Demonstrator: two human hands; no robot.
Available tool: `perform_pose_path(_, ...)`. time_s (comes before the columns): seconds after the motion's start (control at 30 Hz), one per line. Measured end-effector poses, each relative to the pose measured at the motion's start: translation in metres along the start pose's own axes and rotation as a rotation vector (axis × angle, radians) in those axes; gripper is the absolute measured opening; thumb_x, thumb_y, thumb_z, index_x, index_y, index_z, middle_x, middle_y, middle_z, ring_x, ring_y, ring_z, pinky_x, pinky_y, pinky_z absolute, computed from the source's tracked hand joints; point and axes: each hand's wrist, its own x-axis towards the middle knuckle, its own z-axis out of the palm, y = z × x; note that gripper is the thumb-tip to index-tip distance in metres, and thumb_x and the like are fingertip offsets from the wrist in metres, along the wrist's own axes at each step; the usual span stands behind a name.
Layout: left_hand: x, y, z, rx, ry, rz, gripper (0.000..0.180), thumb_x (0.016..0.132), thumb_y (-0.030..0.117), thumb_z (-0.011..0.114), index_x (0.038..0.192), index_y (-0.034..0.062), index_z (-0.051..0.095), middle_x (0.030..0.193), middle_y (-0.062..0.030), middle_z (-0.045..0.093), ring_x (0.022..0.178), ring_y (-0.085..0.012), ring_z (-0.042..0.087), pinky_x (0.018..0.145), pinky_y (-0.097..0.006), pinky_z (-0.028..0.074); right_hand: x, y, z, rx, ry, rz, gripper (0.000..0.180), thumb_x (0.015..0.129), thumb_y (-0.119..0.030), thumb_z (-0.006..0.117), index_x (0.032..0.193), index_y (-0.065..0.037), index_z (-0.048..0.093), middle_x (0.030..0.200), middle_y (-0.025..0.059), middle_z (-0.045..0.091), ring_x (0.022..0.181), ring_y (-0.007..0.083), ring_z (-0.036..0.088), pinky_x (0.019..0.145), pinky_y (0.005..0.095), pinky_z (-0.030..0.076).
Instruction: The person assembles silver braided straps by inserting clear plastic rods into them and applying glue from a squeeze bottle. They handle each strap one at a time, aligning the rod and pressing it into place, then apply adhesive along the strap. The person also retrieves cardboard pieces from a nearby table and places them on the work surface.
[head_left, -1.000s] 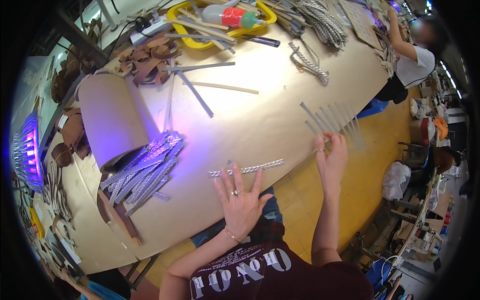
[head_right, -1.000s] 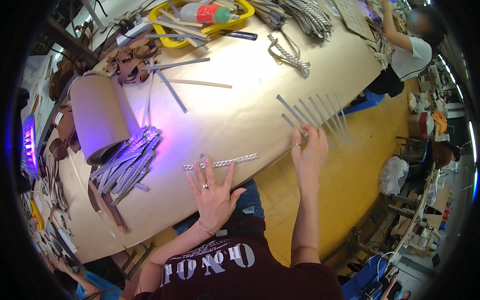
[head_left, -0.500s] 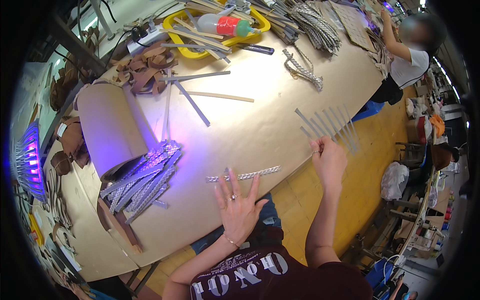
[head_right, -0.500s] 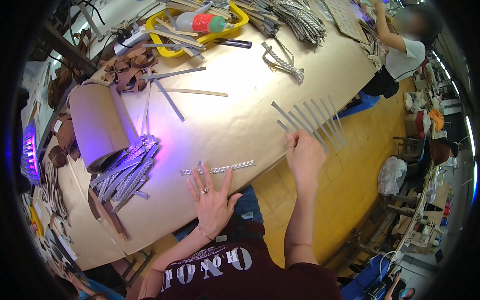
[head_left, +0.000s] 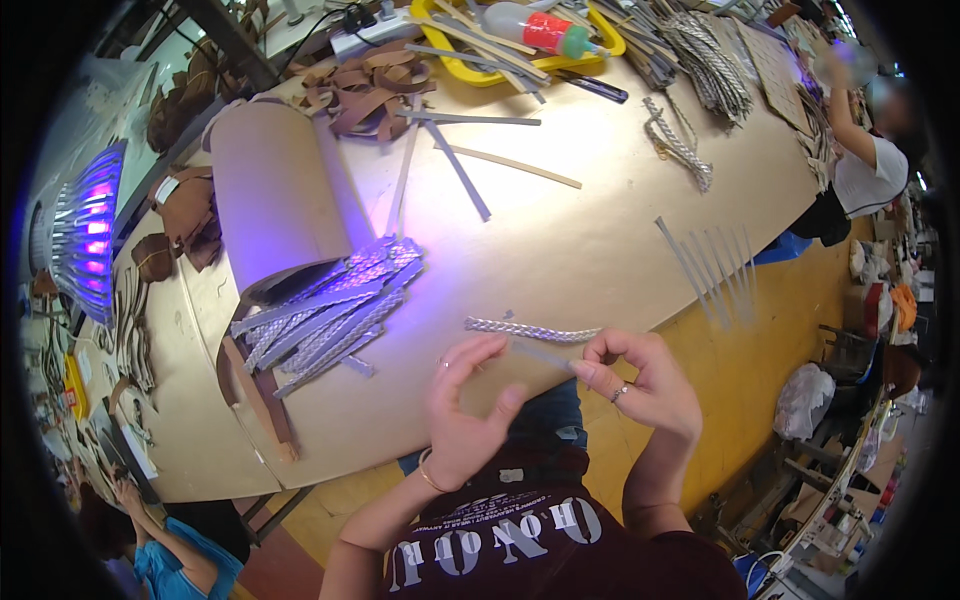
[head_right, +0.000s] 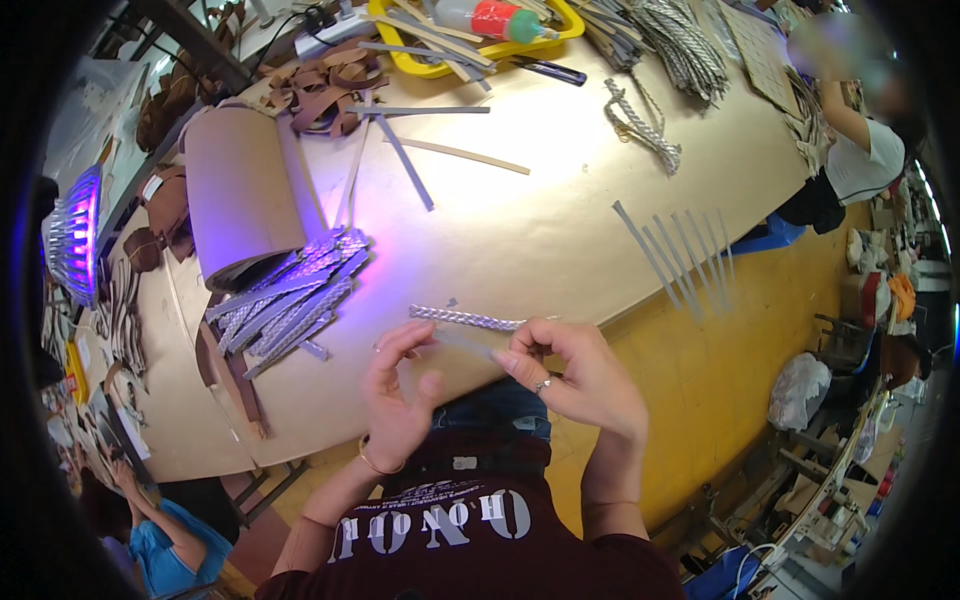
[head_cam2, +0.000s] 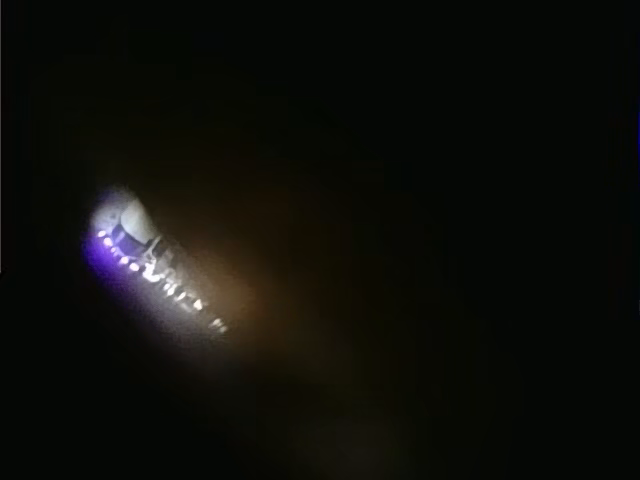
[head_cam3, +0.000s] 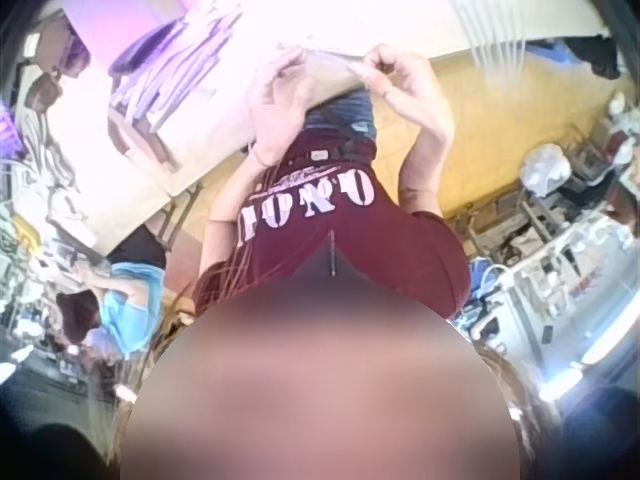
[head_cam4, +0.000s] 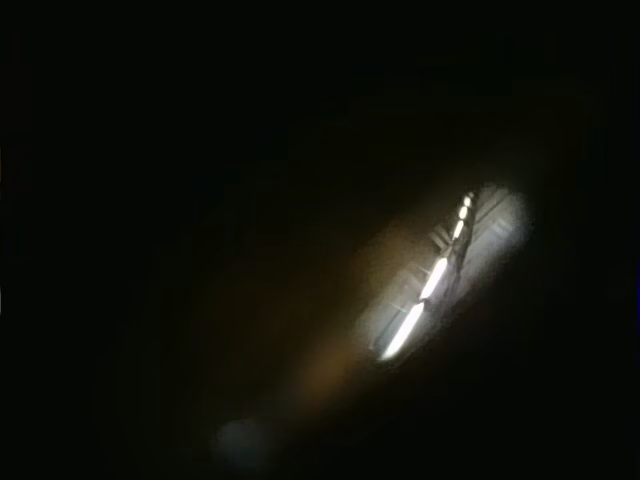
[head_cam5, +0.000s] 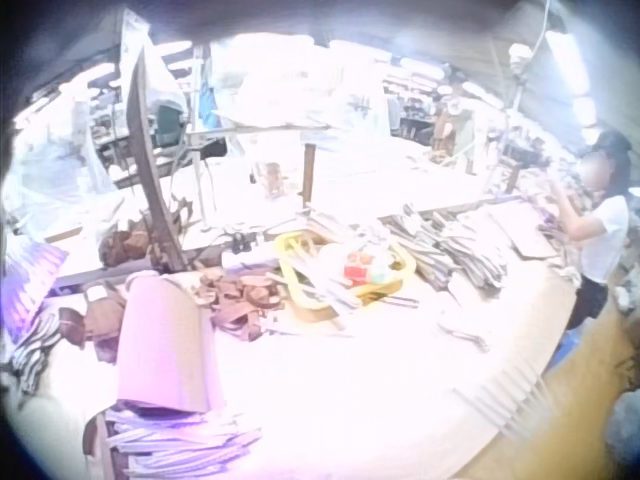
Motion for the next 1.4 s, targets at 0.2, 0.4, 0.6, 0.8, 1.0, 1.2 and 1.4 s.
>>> perform_pose_path(0.2, 0.003, -0.003, -0.007, -0.349, -0.02, -0.251, 0.008, 0.09, 0.003, 0.068, 0.098, -0.0006, 0.068, 0.094, -0.002, 0.063, 0.083, -0.0065, 0.055, 0.074, -0.021, 0.044, 0.004, -0.005, 0.008, -0.198, -0.105, 0.008, 0.023, 0.088, -0.019, 0.073, 0.084, -0.001, 0.06, 0.075, 0.0066, 0.062, 0.07, 0.0177, 0.057, 0.069, 0.0296, 0.046)
perform_pose_path(0.4, -0.008, -0.002, -0.002, -0.492, 0.039, -0.341, 0.005, 0.092, 0.002, 0.066, 0.095, -0.0019, 0.068, 0.096, -0.0031, 0.062, 0.086, -0.0067, 0.055, 0.072, -0.022, 0.045, 0.004, -0.005, 0.023, -0.808, 0.503, -0.255, 0.036, 0.081, -0.026, 0.079, 0.101, -0.001, 0.062, 0.09, 0.0111, 0.066, 0.085, 0.0295, 0.063, 0.077, 0.0391, 0.049)
perform_pose_path(0.6, -0.011, -0.003, 0.002, -0.549, -0.011, -0.391, 0.008, 0.091, 0.002, 0.068, 0.098, -0.0011, 0.069, 0.097, -0.0056, 0.063, 0.087, -0.0108, 0.059, 0.077, -0.025, 0.048, 0.006, -0.004, 0.042, -0.498, 0.072, -0.123, 0.023, 0.085, -0.019, 0.074, 0.099, -0.003, 0.066, 0.084, 0.0126, 0.065, 0.079, 0.0319, 0.064, 0.07, 0.0384, 0.049)
perform_pose_path(0.8, 0.003, -0.025, -0.017, 0.29, 0.123, 0.039, 0.02, 0.081, 0.007, 0.075, 0.101, 0.0059, 0.072, 0.093, -0.0085, 0.062, 0.079, -0.0222, 0.06, 0.071, -0.034, 0.046, 0.029, 0.001, 0.055, -0.566, 0.043, -0.091, 0.013, 0.093, -0.015, 0.061, 0.09, -0.003, 0.065, 0.076, 0.0153, 0.059, 0.069, 0.035, 0.059, 0.062, 0.0422, 0.044)
perform_pose_path(1.0, 0.004, -0.039, -0.015, 0.886, 0.099, 0.227, 0.027, 0.082, 0.019, 0.074, 0.107, 0.0111, 0.072, 0.097, -0.0019, 0.061, 0.081, -0.02, 0.056, 0.071, -0.036, 0.041, 0.059, 0.012, 0.063, -0.618, -0.041, -0.016, 0.023, 0.097, -0.019, 0.052, 0.084, -0.002, 0.061, 0.078, 0.0173, 0.061, 0.072, 0.0389, 0.059, 0.065, 0.0449, 0.045)
perform_pose_path(1.2, 0.001, -0.044, -0.014, 0.886, 0.083, 0.228, 0.029, 0.08, 0.015, 0.075, 0.108, 0.0095, 0.072, 0.099, -0.0026, 0.061, 0.081, -0.0213, 0.057, 0.072, -0.036, 0.042, 0.074, 0.014, 0.067, -0.656, -0.064, 0.03, 0.024, 0.096, -0.019, 0.053, 0.081, -0.002, 0.06, 0.072, 0.0178, 0.061, 0.07, 0.0393, 0.059, 0.064, 0.0456, 0.045)
perform_pose_path(1.4, 0.002, -0.044, -0.017, 0.843, 0.073, 0.227, 0.031, 0.079, 0.014, 0.076, 0.109, 0.009, 0.072, 0.101, -0.0032, 0.061, 0.083, -0.0223, 0.056, 0.073, -0.037, 0.042, 0.076, 0.009, 0.069, -0.685, -0.048, 0.024, 0.024, 0.095, -0.019, 0.054, 0.08, -0.002, 0.06, 0.072, 0.019, 0.06, 0.071, 0.0407, 0.058, 0.064, 0.0467, 0.044)
